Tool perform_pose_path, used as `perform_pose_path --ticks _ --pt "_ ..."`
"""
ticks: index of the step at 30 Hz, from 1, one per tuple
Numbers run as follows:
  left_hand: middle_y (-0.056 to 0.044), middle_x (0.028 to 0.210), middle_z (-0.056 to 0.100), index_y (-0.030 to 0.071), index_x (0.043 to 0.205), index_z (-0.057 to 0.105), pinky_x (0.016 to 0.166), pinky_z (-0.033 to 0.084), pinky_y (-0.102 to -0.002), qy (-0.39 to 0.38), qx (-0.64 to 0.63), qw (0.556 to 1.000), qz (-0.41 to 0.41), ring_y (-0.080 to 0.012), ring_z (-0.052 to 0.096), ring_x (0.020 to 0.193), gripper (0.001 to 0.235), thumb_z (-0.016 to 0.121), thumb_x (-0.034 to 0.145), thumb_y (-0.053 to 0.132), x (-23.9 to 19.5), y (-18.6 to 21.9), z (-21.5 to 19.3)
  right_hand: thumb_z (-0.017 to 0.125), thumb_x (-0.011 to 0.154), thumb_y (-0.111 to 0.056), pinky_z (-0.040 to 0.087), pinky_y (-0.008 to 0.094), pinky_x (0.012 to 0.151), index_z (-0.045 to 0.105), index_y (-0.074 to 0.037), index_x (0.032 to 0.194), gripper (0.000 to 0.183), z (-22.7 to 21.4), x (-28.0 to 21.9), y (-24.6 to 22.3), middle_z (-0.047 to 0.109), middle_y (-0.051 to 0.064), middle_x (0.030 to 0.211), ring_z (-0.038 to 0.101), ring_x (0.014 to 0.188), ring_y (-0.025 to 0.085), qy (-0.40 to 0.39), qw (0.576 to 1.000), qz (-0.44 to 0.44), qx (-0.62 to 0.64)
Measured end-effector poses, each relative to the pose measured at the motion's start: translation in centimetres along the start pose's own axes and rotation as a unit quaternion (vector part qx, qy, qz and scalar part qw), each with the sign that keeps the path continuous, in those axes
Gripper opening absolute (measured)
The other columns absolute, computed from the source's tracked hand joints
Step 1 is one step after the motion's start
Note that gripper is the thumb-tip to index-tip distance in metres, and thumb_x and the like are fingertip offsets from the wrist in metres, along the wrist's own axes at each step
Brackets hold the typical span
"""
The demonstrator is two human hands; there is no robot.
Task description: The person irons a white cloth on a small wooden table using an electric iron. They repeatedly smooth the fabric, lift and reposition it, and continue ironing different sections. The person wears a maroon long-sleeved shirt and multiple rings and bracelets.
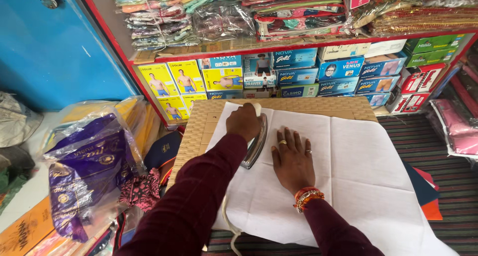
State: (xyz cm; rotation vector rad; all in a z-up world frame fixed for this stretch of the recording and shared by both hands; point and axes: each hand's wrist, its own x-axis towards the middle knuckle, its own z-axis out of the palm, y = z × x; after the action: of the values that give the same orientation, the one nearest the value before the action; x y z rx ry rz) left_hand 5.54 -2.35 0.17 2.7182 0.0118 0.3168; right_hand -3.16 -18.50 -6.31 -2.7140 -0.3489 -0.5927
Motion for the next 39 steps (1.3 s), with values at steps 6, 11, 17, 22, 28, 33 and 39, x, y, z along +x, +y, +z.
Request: perform_pose_path --ticks 6,11,17,22,28,33,39 --pt "-0.025 0.1 0.072 0.0 0.107 0.061 0.081 0.057 -0.054 -0.064 -0.011 0.998 0.007 -0.0447 0.072 0.093 0.046 0.069 0.092 0.042 -7.8 -0.2 -2.9 0.041 0.103 -0.035 0.02 0.055 0.121 0.049 -0.009 0.149 0.053 -0.5 -0.2 -0.3 0.038 0.013 0.161 0.032 0.149 0.034 -0.004 1.0 -0.006 0.004" --pt "-0.025 0.102 0.072 0.0 0.107 0.061 0.082 0.058 -0.053 -0.069 -0.001 0.998 0.007 -0.0442 0.072 0.095 0.046 0.07 0.091 0.042 -6.4 0.4 -2.5 0.041 0.103 -0.034 0.02 0.054 0.121 0.048 -0.009 0.149 0.053 -0.3 -0.5 -0.5 0.039 0.013 0.161 0.032 0.15 0.034 -0.015 1.0 -0.001 0.011" --pt "-0.023 0.104 0.072 0.0 0.106 0.064 0.081 0.058 -0.053 0.013 -0.02 0.999 0.024 -0.0423 0.072 0.096 0.047 0.072 0.089 0.044 1.8 1.4 1.6 0.04 0.103 -0.033 0.019 0.054 0.121 0.046 -0.008 0.15 0.054 -0.2 0.0 -0.6 0.039 0.012 0.16 0.031 0.149 0.032 -0.021 1.0 0.002 0.01" --pt "-0.024 0.102 0.072 -0.001 0.106 0.062 0.081 0.058 -0.054 0.007 0.005 1.0 0.029 -0.0436 0.072 0.095 0.048 0.071 0.091 0.044 0.7 1.2 1.1 0.039 0.103 -0.032 0.02 0.053 0.122 0.046 -0.007 0.15 0.054 -0.3 -0.1 -0.4 0.039 0.012 0.16 0.032 0.149 0.032 -0.009 1.0 -0.004 0.008" --pt "-0.026 0.099 0.072 0.0 0.106 0.06 0.081 0.057 -0.056 -0.078 0.0 0.997 0.021 -0.0451 0.072 0.093 0.046 0.069 0.091 0.043 -6.9 -0.1 -2.2 0.039 0.102 -0.03 0.021 0.052 0.123 0.046 -0.009 0.149 0.052 -0.2 -0.4 -0.3 0.038 0.012 0.161 0.031 0.151 0.031 -0.017 1.0 -0.009 -0.005" --pt "-0.025 0.104 0.071 -0.001 0.107 0.06 0.083 0.057 -0.054 -0.033 0.009 0.999 0.03 -0.0443 0.071 0.096 0.048 0.071 0.091 0.044 -2.9 -0.1 -0.6 0.04 0.102 -0.036 0.019 0.052 0.122 0.044 -0.008 0.151 0.056 -0.1 0.0 -0.4 0.037 0.013 0.161 0.03 0.15 0.032 -0.037 0.999 -0.002 0.0" --pt "-0.021 0.107 0.072 0.001 0.108 0.062 0.082 0.058 -0.053 0.016 0.0 1.0 -0.009 -0.0408 0.072 0.099 0.048 0.071 0.088 0.044 2.4 0.3 1.4 0.041 0.101 -0.042 0.018 0.052 0.122 0.044 -0.009 0.151 0.06 -0.5 0.2 -0.4 0.036 0.013 0.161 0.028 0.15 0.032 -0.049 0.999 0.001 -0.012"
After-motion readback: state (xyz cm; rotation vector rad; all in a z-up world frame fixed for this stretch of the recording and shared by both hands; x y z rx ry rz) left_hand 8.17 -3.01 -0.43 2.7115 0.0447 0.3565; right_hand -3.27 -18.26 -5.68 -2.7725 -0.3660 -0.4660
